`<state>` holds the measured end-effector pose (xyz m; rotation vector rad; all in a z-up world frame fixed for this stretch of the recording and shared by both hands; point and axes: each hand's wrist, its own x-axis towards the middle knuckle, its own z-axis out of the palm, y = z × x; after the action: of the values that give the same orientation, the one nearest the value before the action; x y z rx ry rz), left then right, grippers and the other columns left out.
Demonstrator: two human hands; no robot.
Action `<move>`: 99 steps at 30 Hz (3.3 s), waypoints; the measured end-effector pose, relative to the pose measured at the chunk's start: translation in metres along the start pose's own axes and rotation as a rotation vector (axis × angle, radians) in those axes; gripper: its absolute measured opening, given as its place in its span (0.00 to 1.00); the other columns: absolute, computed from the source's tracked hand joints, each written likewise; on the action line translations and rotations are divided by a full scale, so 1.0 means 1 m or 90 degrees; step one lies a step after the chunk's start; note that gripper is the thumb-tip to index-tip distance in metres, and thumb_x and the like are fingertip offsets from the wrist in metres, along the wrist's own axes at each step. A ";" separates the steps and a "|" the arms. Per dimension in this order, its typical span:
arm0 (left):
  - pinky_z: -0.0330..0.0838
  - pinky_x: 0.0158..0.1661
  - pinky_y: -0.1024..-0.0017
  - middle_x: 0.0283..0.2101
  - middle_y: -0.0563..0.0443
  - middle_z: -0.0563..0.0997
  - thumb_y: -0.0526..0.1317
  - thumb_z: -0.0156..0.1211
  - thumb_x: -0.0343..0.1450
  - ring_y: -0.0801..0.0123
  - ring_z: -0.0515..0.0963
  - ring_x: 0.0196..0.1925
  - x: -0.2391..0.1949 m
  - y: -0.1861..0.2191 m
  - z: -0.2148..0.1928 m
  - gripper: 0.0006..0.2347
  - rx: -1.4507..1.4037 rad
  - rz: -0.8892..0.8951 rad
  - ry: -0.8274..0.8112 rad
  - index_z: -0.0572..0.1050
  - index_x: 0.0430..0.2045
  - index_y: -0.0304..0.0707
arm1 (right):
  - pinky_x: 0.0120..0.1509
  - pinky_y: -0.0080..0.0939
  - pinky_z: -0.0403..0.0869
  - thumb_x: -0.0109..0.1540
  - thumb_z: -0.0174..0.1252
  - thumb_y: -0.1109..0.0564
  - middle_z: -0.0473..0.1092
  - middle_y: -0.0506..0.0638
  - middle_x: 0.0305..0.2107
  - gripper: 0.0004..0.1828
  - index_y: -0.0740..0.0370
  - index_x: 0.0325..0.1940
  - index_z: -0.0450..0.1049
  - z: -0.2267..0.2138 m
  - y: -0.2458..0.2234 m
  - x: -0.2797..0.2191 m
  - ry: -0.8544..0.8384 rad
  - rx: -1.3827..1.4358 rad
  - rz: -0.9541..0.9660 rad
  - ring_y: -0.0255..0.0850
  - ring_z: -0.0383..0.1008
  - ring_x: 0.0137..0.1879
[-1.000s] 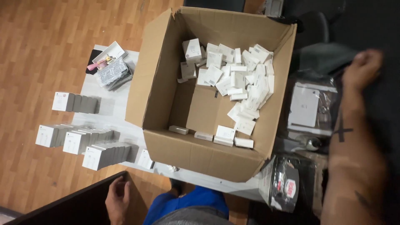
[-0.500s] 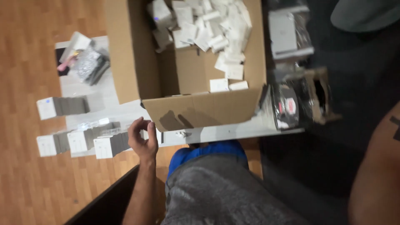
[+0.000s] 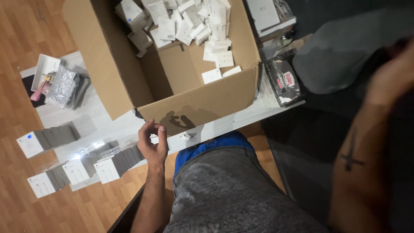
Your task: The person repeatedly picks up small white boxes from a large cardboard box and places them onto a wooden floor. The boxes are arranged in rows on the floor as they are removed from the larger container.
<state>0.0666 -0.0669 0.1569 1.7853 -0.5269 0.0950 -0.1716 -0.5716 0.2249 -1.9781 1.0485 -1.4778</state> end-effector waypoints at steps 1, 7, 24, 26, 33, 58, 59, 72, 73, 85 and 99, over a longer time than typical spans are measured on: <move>0.69 0.37 0.75 0.29 0.48 0.74 0.32 0.55 0.68 0.70 0.72 0.29 0.002 0.004 -0.003 0.09 0.015 -0.016 -0.001 0.67 0.41 0.31 | 0.35 0.41 0.81 0.69 0.48 0.47 0.72 0.60 0.37 0.19 0.68 0.45 0.69 0.015 -0.013 -0.019 -0.001 0.002 -0.022 0.47 0.78 0.40; 0.70 0.33 0.77 0.30 0.48 0.75 0.33 0.55 0.67 0.72 0.72 0.29 0.007 0.004 -0.018 0.09 0.010 -0.046 0.006 0.68 0.40 0.31 | 0.57 0.50 0.58 0.64 0.51 0.45 0.68 0.64 0.43 0.22 0.63 0.54 0.71 0.029 -0.010 -0.085 -0.484 -0.409 -0.020 0.55 0.61 0.55; 0.71 0.38 0.74 0.37 0.49 0.77 0.40 0.54 0.68 0.67 0.76 0.36 -0.013 0.027 -0.030 0.08 0.122 -0.138 -0.109 0.72 0.34 0.35 | 0.58 0.48 0.64 0.61 0.38 0.60 0.62 0.51 0.56 0.22 0.47 0.57 0.66 0.296 -0.178 -0.121 -1.145 -0.411 -0.177 0.50 0.64 0.57; 0.72 0.38 0.74 0.37 0.49 0.77 0.40 0.53 0.68 0.67 0.76 0.36 -0.024 0.032 -0.031 0.07 0.119 -0.166 -0.087 0.72 0.34 0.36 | 0.55 0.45 0.64 0.58 0.32 0.63 0.58 0.50 0.60 0.30 0.36 0.58 0.65 0.319 -0.154 -0.134 -1.220 -0.561 -0.259 0.52 0.62 0.60; 0.72 0.35 0.69 0.30 0.51 0.79 0.39 0.62 0.64 0.64 0.78 0.28 -0.071 0.021 -0.044 0.08 0.168 -0.295 0.117 0.76 0.34 0.40 | 0.60 0.49 0.68 0.59 0.47 0.60 0.69 0.41 0.52 0.24 0.32 0.55 0.60 0.371 -0.035 -0.178 -1.203 -0.577 -0.771 0.46 0.71 0.56; 0.72 0.38 0.74 0.38 0.46 0.75 0.39 0.56 0.68 0.67 0.73 0.38 -0.031 0.039 -0.018 0.15 0.068 -0.053 0.050 0.68 0.47 0.33 | 0.29 0.36 0.59 0.71 0.53 0.63 0.69 0.50 0.37 0.09 0.60 0.56 0.73 0.214 -0.245 -0.127 -0.811 0.040 -0.204 0.37 0.60 0.32; 0.72 0.38 0.74 0.38 0.46 0.75 0.39 0.56 0.68 0.67 0.73 0.38 -0.028 0.040 -0.012 0.15 0.065 -0.050 0.046 0.68 0.47 0.33 | 0.29 0.36 0.59 0.71 0.53 0.63 0.69 0.50 0.37 0.09 0.60 0.56 0.73 0.210 -0.251 -0.138 -0.807 0.037 -0.202 0.37 0.60 0.32; 0.68 0.46 0.64 0.42 0.42 0.71 0.42 0.71 0.54 0.57 0.71 0.42 -0.053 0.021 -0.036 0.34 0.231 -0.019 0.224 0.63 0.54 0.30 | 0.39 0.33 0.72 0.63 0.52 0.57 0.72 0.54 0.36 0.13 0.61 0.52 0.70 0.190 -0.294 -0.262 -0.988 0.287 0.028 0.34 0.70 0.36; 0.69 0.45 0.64 0.41 0.41 0.72 0.41 0.72 0.53 0.57 0.72 0.40 -0.058 0.016 -0.044 0.35 0.227 -0.040 0.237 0.63 0.53 0.29 | 0.40 0.37 0.72 0.64 0.52 0.56 0.71 0.58 0.39 0.16 0.63 0.55 0.67 0.190 -0.297 -0.268 -0.990 0.320 0.030 0.40 0.72 0.38; 0.69 0.48 0.61 0.45 0.38 0.71 0.46 0.70 0.55 0.54 0.72 0.47 -0.130 -0.124 -0.050 0.36 0.364 -0.397 0.092 0.60 0.55 0.33 | 0.32 0.34 0.68 0.67 0.52 0.64 0.71 0.60 0.34 0.07 0.69 0.47 0.72 0.163 -0.235 -0.251 -0.853 0.205 -0.001 0.39 0.69 0.30; 0.68 0.45 0.59 0.46 0.36 0.71 0.51 0.70 0.50 0.49 0.73 0.45 -0.143 -0.168 -0.028 0.39 0.563 -0.358 0.016 0.61 0.55 0.36 | 0.34 0.37 0.73 0.58 0.56 0.58 0.74 0.50 0.32 0.07 0.55 0.39 0.76 0.143 -0.238 -0.250 -0.994 0.216 -0.175 0.43 0.75 0.33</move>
<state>0.0116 0.0331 -0.0337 2.7257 0.0953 -0.0551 0.0012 -0.2406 0.2048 -2.1642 -0.1619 0.1129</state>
